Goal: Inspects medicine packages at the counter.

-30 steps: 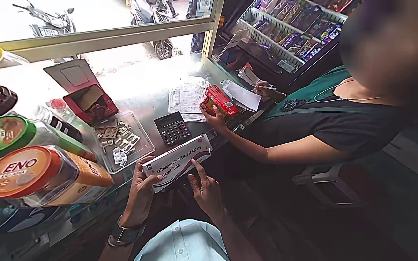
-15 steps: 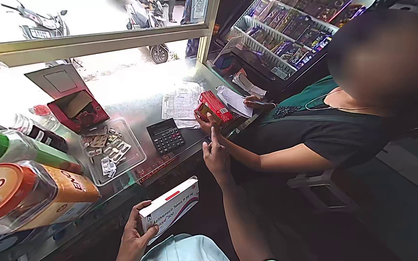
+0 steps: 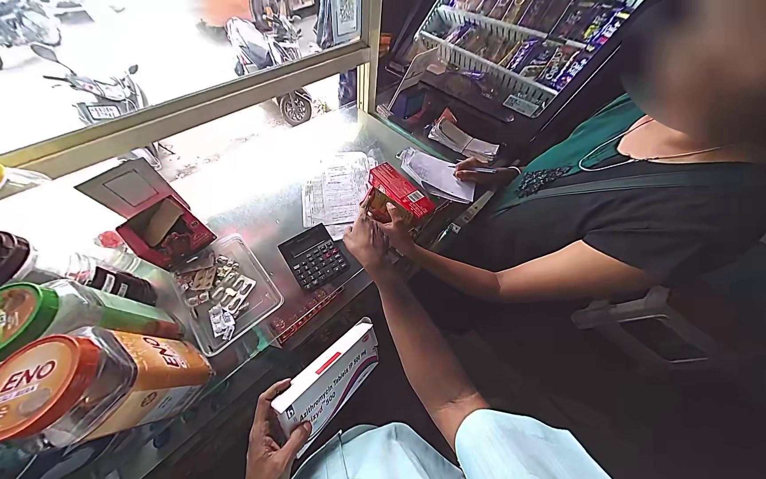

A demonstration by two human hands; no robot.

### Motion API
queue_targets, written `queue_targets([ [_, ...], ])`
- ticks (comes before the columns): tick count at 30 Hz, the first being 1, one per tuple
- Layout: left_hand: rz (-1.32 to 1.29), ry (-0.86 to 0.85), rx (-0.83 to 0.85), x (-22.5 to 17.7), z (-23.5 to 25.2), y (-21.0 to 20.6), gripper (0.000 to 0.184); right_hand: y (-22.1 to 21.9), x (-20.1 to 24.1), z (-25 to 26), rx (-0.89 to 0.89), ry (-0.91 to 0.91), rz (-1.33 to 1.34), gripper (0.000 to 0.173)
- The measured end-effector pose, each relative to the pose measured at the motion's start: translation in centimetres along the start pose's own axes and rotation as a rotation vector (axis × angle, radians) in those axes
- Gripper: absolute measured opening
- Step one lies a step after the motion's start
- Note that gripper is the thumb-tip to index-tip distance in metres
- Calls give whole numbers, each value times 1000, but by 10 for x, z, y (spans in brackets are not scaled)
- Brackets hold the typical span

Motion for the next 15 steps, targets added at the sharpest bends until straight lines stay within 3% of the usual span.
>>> queue_targets([
  [1, -2, 3, -4, 0, 0, 1, 72, 29, 2, -10, -73, -5, 220, 43],
  [2, -5, 5, -6, 1, 0, 2, 72, 60, 5, -21, -28, -59, 466, 34],
  [4, -13, 2, -6, 1, 0, 2, 72, 89, 9, -27, 55, -158, 711, 33],
  [6, -24, 5, -3, 2, 0, 3, 73, 66, -4, -17, 0, -141, 727, 34],
  [8, -26, 10, 0, 3, -1, 3, 73, -5, -36, 6, -285, 93, 689, 41],
  [10, -25, 13, 0, 4, -2, 3, 73, -29, -49, 20, -1, -60, 721, 48],
  [12, -20, 21, -2, 4, -3, 3, 72, -23, -48, 19, 4, -70, 636, 44],
  [15, -21, 26, -2, 6, -2, 3, 72, -7, -14, 4, -10, 162, 477, 16],
])
Point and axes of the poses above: each hand's wrist, its own z-axis towards the middle knuckle, its own y-axis out of the back of the hand, x = y × z, the point moved 5 cm from there along z, towards the middle knuckle
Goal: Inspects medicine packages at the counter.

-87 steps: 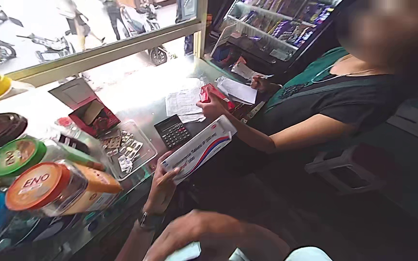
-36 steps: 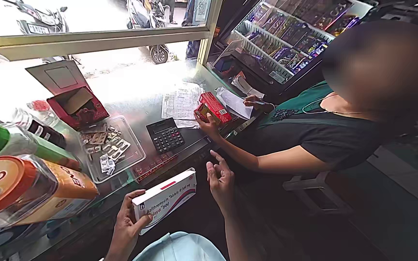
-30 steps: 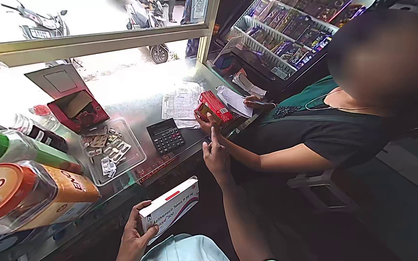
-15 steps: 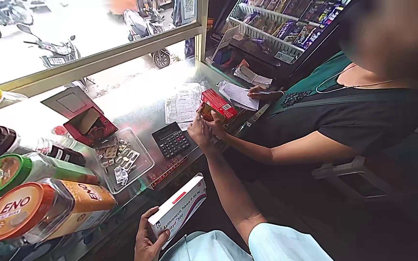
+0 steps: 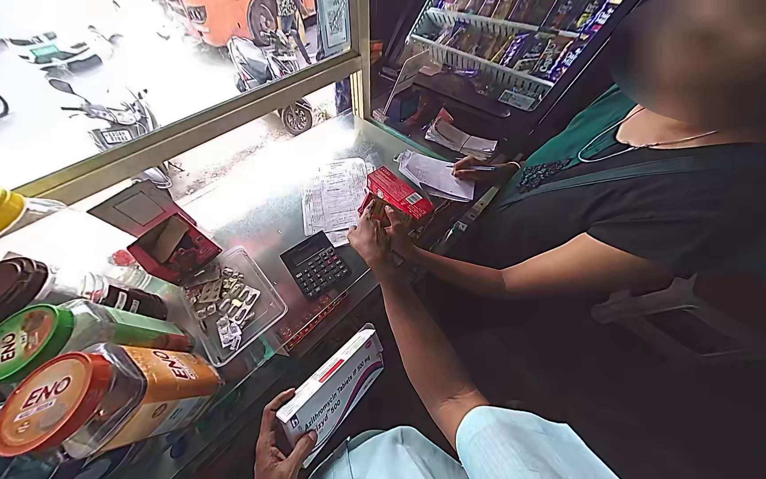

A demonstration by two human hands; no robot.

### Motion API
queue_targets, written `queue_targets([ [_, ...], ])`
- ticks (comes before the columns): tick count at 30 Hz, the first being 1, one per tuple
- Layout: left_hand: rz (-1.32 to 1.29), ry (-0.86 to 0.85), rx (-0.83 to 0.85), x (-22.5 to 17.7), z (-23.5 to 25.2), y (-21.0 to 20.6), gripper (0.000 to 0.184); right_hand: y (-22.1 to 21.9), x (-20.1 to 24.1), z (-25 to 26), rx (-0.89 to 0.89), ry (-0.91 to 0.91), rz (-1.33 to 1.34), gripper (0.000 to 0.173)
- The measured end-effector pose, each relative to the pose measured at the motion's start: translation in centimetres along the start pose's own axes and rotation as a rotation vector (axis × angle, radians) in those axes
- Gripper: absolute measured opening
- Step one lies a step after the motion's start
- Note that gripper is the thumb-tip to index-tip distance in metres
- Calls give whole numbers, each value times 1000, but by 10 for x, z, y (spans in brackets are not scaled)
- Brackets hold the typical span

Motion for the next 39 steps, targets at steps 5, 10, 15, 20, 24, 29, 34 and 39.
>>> queue_targets([
  [5, -4, 9, 8, 0, -1, -2, 73, 17, 14, -11, 193, -165, -4, 13],
  [10, 13, 11, -3, 0, -2, -3, 73, 13, -8, -2, 131, -51, 150, 15],
  [15, 20, 14, -4, -2, -3, -5, 72, 19, 18, -12, 178, -219, -59, 18],
  [20, 3, 4, 2, 0, -1, -4, 71, -1, -8, 1, -56, -91, -348, 70],
  [24, 8, 5, -5, 4, -1, -2, 72, 17, 31, -17, 168, -424, -362, 76],
  [29, 11, -8, 12, 5, 0, -3, 72, 11, 5, -5, 75, -389, -297, 81],
  [34, 18, -5, 6, 5, -1, -1, 72, 9, 6, -3, 102, -387, -322, 81],
  [39, 16, -1, -2, 7, -1, 1, 72, 17, 18, 0, 135, -333, -313, 34],
])
Point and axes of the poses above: each hand's wrist, its own z-axis towards the middle knuckle, its own y-axis out of the back of the hand, x = y × z, the point moved 5 cm from there along z, towards the middle knuckle
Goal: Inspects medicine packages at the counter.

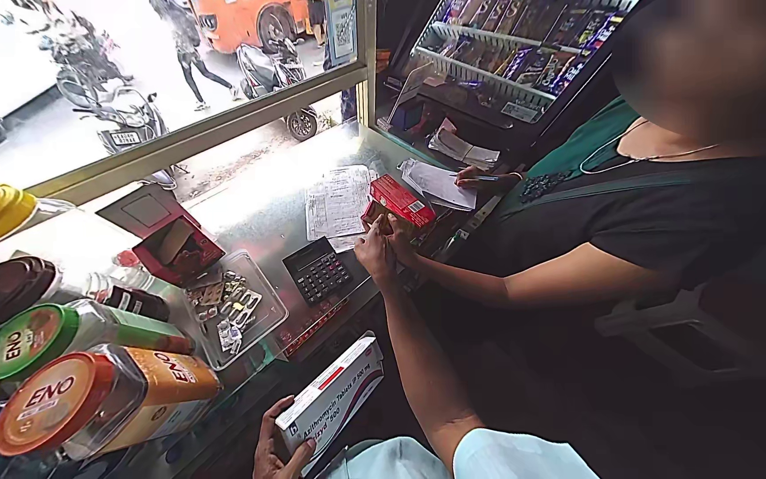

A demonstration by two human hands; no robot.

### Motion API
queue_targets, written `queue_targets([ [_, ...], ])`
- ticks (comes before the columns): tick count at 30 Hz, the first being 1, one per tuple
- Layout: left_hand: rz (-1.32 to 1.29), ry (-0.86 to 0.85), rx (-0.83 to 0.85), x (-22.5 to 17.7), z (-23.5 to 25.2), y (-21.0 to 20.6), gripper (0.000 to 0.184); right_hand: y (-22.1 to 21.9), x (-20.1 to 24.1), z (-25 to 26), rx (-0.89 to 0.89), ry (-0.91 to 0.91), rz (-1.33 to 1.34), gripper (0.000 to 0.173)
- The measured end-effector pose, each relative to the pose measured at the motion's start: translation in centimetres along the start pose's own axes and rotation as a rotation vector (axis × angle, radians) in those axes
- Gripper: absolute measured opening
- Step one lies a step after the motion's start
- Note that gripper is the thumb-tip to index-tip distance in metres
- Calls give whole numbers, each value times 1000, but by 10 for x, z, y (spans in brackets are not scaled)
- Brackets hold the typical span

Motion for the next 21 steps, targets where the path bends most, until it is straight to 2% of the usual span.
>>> queue_targets([
  [2, 3, 1, 2, 0, 0, 0, 72, 0, 1, 3, -14, 18, -2, 34],
  [3, 4, 1, 5, -1, 0, 0, 72, 0, 3, -1, -45, 30, 6, 43],
  [4, 1, 1, 7, -1, 1, 0, 71, 1, 9, -6, -38, 56, -9, 60],
  [5, -4, 1, 5, -1, 1, 0, 71, 5, 19, -20, -5, 100, -13, 67],
  [6, -11, 2, 3, -1, 1, 1, 71, 8, 29, -42, 68, 164, 17, 66],
  [8, -14, -4, -4, 1, 2, 4, 71, 4, 41, -90, 265, 336, 202, 52],
  [10, -11, -26, -8, 2, 3, 11, 71, -12, 35, -130, 468, 511, 369, 43],
  [12, -14, -39, -14, 1, 2, 19, 70, -26, 12, -160, 611, 645, 345, 42],
  [15, -151, -49, -26, -3, 1, 30, 68, -34, -29, -182, 707, 686, 203, 58],
  [18, -274, -73, -12, -2, -2, 35, 65, -27, -53, -192, 796, 677, 321, 82],
  [19, -287, -79, 0, -1, -2, 35, 64, -25, -58, -194, 797, 668, 347, 87],
  [21, -308, -87, 20, 1, -3, 33, 62, -18, -64, -197, 732, 635, 344, 85],
])
Point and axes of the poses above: each hand's wrist, its own z-axis towards the middle knuckle, its own y-axis out of the back of the hand, x = y × z, the point moved 5 cm from there along z, towards the middle knuckle
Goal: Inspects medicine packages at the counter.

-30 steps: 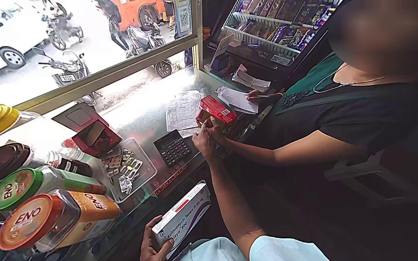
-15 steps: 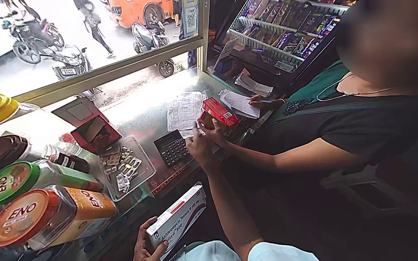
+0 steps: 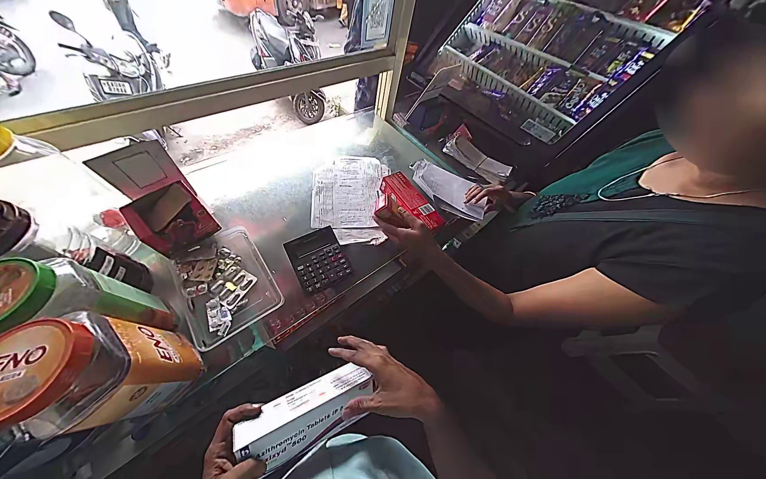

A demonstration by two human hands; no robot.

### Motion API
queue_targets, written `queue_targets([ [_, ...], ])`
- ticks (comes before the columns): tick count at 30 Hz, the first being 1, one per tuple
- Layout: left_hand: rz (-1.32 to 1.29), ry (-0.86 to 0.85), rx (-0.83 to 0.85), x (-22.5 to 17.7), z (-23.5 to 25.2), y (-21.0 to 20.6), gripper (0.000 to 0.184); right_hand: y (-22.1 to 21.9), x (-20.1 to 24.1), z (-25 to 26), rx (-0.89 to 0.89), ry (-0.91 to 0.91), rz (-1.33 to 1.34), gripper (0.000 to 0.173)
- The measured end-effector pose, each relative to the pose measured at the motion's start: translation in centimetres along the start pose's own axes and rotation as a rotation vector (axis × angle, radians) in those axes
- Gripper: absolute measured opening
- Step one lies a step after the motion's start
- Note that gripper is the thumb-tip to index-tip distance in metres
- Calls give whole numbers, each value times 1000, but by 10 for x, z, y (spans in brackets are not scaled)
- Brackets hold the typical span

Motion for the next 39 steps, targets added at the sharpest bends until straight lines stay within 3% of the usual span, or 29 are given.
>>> queue_targets([
  [9, -102, -97, 54, -2, 8, -5, 57, 20, 14, -18, -459, -34, -150, 89],
  [11, -168, -110, 23, -3, 11, -1, 55, 24, 14, -21, -486, -51, -116, 101],
  [14, -325, -91, 63, 1, 15, 6, 55, 20, 11, -19, -305, 3, 439, 114],
  [16, -341, -36, 99, 2, 21, 7, 56, 14, 10, -16, -220, 109, 803, 99],
  [19, 63, 33, 145, 4, 26, 17, 49, 18, 8, -19, -293, 127, 755, 67],
  [21, 650, -23, 230, -1, 29, 15, 51, 21, 9, -22, -334, 88, 578, 62],
  [23, 1068, -121, 304, -13, 32, -4, 67, 16, 13, -21, -339, 69, 441, 62],
  [26, 1149, -269, 302, -22, 29, -41, 102, -6, 30, -12, -328, 113, 288, 63],
  [28, 1180, -365, 217, -25, 29, -56, 109, -20, 42, -4, -331, 133, 219, 64],
  [31, 1235, -407, 114, -33, 30, -61, 98, -26, 49, 3, -348, 160, 224, 62],
  [35, 1232, -420, 128, -35, 25, -53, 86, -25, 46, 2, -217, 177, 365, 52],
  [39, 1258, -471, 178, -31, 22, -54, 89, -25, 39, 0, -223, 199, 319, 26],
])
Point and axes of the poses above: each hand's wrist, its own z-axis towards the middle knuckle, its own y-axis out of the back of the hand, x = y × z, the point moved 5 cm from there along z, towards the middle knuckle
